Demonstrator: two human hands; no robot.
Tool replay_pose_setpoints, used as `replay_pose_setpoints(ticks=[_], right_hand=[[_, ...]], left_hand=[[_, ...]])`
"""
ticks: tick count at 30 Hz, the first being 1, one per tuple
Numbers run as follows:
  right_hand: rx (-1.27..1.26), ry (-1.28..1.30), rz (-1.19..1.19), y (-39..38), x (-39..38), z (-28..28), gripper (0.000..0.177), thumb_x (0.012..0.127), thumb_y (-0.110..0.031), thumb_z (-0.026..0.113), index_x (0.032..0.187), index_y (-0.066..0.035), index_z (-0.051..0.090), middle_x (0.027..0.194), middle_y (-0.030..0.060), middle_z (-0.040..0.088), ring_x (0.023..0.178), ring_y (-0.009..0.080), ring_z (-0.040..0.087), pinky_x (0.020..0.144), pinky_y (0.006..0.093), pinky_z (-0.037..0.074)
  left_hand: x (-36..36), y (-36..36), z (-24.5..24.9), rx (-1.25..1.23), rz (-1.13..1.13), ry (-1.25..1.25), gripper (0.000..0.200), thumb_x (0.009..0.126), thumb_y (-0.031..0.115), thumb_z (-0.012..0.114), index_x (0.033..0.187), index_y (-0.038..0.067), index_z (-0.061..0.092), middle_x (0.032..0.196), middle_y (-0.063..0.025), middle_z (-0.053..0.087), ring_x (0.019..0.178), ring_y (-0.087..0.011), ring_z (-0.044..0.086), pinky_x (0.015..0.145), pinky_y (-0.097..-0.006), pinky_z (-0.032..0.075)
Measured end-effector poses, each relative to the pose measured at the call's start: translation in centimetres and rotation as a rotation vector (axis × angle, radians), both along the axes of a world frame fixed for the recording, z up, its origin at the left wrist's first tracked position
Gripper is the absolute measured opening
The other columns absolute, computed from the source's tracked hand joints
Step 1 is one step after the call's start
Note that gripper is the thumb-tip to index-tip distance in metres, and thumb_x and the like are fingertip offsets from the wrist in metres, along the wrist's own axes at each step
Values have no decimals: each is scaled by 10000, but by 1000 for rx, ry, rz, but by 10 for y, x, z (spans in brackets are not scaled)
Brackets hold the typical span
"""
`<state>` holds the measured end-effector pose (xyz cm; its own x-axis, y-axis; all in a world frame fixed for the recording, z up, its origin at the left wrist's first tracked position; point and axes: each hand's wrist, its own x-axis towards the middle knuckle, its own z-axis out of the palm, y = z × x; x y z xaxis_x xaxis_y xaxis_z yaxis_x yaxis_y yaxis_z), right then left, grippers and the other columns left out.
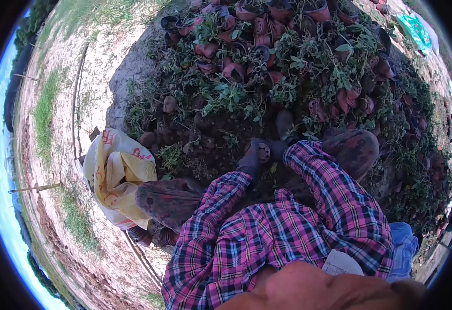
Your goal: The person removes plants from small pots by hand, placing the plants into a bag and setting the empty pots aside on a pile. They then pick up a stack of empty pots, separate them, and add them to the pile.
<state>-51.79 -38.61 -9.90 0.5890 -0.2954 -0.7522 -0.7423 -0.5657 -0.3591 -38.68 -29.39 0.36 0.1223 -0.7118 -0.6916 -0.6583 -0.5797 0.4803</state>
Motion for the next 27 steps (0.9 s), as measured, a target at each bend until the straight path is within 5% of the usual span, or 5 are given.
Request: replay_pose_setpoints(ticks=[4, 7, 15, 22, 27], right_hand=[[101, -266, -48, -7, -1, 32, 968, 658, -461, 689, 1386, -221, 99, 1229, 134, 480, 1052, 310, 522, 873, 390, 434], [208, -417, 0, -14, -4, 18, 1002, 656, -417, 709, 1388, -245, 47, 1204, 130, 506, 1068, 309, 512, 889, 381, 426], [123, -21, -73, -1, 11, 33, 1032, 666, -435, 688, 1376, -297, -49, 1093, 171, 567, 960, 310, 575, 849, 398, 429], [-29, 31, 408, -81, 73, 85, 295, 736, -311, 605, 972, -140, 649, 984, 79, 627, 899, 241, 597, 785, 368, 451], [-567, -787, -326, -154, 136, 188, 257, 765, -313, 585, 936, -121, 582, 812, 135, 617, 786, 295, 603, 681, 406, 464]], left_hand=[[3, 7, 1, 53, 150, -6, 835, 717, 328, 644, 1361, 171, 136, 994, -245, 586, 949, -348, 581, 765, -396, 463], [20, 52, -95, -428, 187, 81, 752, 719, 368, 632, 1326, 151, 244, 947, -217, 607, 883, -383, 590, 731, -421, 470], [32, 12, -37, 55, 36, -58, 704, 664, 392, 678, 1260, 248, 334, 995, -195, 600, 932, -387, 569, 784, -445, 443], [71, -4, -53, -80, -186, 54, 676, 659, 361, 681, 1237, 133, 414, 1097, -192, 556, 1054, -356, 507, 864, -416, 425], [136, -26, 64, -580, 36, 22, 336, 821, 217, 544, 1114, 57, 511, 892, -199, 624, 837, -329, 613, 715, -369, 483]])
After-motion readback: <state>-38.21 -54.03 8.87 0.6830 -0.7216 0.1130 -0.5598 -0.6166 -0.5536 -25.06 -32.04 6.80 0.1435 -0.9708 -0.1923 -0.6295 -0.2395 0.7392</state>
